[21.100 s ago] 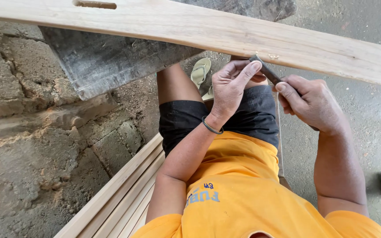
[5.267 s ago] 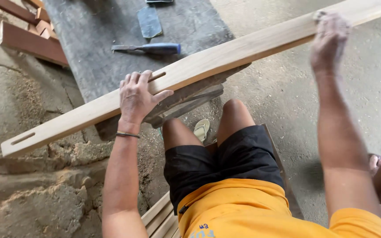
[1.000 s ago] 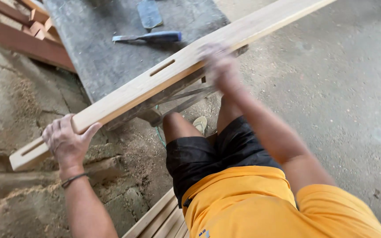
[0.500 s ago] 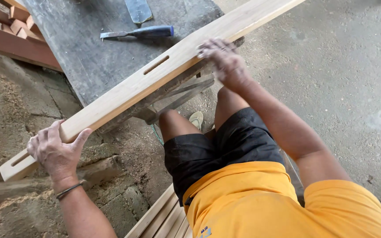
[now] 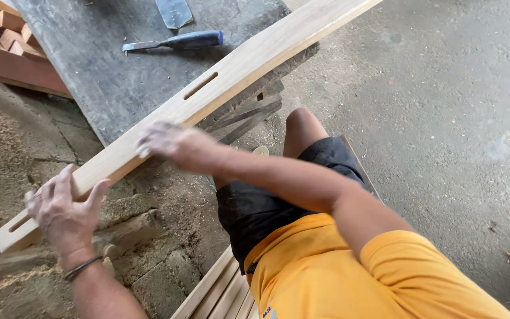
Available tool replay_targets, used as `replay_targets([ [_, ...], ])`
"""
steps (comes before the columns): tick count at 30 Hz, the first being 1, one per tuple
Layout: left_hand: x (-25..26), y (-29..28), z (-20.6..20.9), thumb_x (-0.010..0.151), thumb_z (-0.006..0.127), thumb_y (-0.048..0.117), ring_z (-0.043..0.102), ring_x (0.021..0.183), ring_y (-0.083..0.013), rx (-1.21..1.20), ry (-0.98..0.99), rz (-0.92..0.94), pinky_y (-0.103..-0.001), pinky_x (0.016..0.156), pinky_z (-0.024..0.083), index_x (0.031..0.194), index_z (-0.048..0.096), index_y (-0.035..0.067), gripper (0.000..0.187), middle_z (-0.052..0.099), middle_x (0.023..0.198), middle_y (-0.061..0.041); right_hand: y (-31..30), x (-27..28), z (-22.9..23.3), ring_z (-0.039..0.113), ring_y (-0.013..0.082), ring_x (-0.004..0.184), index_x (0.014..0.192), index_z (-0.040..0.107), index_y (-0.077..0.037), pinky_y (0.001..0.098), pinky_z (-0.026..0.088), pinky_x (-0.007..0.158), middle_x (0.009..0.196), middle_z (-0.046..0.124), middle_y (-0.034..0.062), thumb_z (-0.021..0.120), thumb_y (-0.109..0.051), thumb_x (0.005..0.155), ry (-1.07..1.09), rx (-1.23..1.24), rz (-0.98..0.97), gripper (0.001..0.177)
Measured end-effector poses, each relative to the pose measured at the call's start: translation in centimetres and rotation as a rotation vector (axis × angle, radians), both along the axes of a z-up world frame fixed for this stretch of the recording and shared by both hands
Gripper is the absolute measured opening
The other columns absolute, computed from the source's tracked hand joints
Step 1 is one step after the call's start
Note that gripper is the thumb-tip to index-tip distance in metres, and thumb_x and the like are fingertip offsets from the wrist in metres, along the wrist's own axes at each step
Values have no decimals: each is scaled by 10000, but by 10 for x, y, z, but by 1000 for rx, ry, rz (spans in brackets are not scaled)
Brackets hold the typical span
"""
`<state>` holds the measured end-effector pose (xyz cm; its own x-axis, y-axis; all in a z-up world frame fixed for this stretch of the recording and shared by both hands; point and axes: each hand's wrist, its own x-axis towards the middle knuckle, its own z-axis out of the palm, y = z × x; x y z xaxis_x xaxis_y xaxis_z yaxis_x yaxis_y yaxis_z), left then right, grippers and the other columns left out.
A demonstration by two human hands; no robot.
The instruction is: Using a chisel to refine a slot in a wooden board and then sanding the surface with sandpaper.
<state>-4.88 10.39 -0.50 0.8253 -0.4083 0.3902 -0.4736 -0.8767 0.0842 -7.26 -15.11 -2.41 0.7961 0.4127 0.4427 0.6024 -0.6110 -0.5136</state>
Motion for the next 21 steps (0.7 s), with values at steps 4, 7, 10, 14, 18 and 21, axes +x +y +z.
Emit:
replay_targets([
  [4, 3, 41, -22, 906, 226, 779, 359, 1206, -382, -113, 99, 124, -617, 919, -23, 1205, 546, 65, 837, 520, 1218, -191, -116, -16, 5, 522, 192, 1002, 993, 568, -55, 261, 428, 928, 1043, 574, 81, 415, 197, 684, -237, 112, -229, 426],
  [7, 9, 66, -48, 1086, 365, 633, 184, 1190, -429, -110, -216, 294, -572, 902, 18, 1137, 693, -21, 733, 406, 1258, -287, -171, -24, 4, 535, 233, 943, 846, 591, -13, 322, 434, 862, 947, 593, 127, 510, 108, 784, -385, 133, -351, 158],
  [10, 16, 71, -56, 935, 666, 275, 230, 1077, -443, -175, -401, 395, -629, 830, 223, 1037, 738, -67, 364, 377, 1176, -284, -166, -15, -16, 504, 306, 1047, 931, 564, 32, 387, 302, 939, 1073, 564, 183, 489, 18, 844, -362, -50, -581, 115],
  [14, 14, 61, -45, 852, 651, 244, 304, 988, -406, -143, -442, 424, -556, 774, 316, 955, 702, 23, 250, 427, 1058, -212, -66, 5, -16, 526, 315, 992, 1011, 540, 44, 362, 394, 874, 1062, 541, 212, 449, 101, 750, -345, -21, -354, 282],
  [18, 8, 56, -34, 846, 518, 419, 184, 1100, -376, -265, -148, 550, -557, 861, 186, 1065, 629, 77, 420, 344, 1177, -203, 46, 22, -32, 415, 292, 1139, 1087, 516, -4, 402, 256, 1000, 1174, 491, 154, 450, -26, 743, -309, -119, -128, 351],
  [21, 3, 53, -27, 828, 531, 394, 219, 1093, -388, -292, -173, 541, -535, 869, 213, 985, 641, 122, 333, 381, 1160, -183, 36, 17, 0, 417, 243, 1146, 1119, 497, -51, 350, 231, 1030, 1200, 469, 141, 453, 163, 690, -84, -62, 11, 481],
])
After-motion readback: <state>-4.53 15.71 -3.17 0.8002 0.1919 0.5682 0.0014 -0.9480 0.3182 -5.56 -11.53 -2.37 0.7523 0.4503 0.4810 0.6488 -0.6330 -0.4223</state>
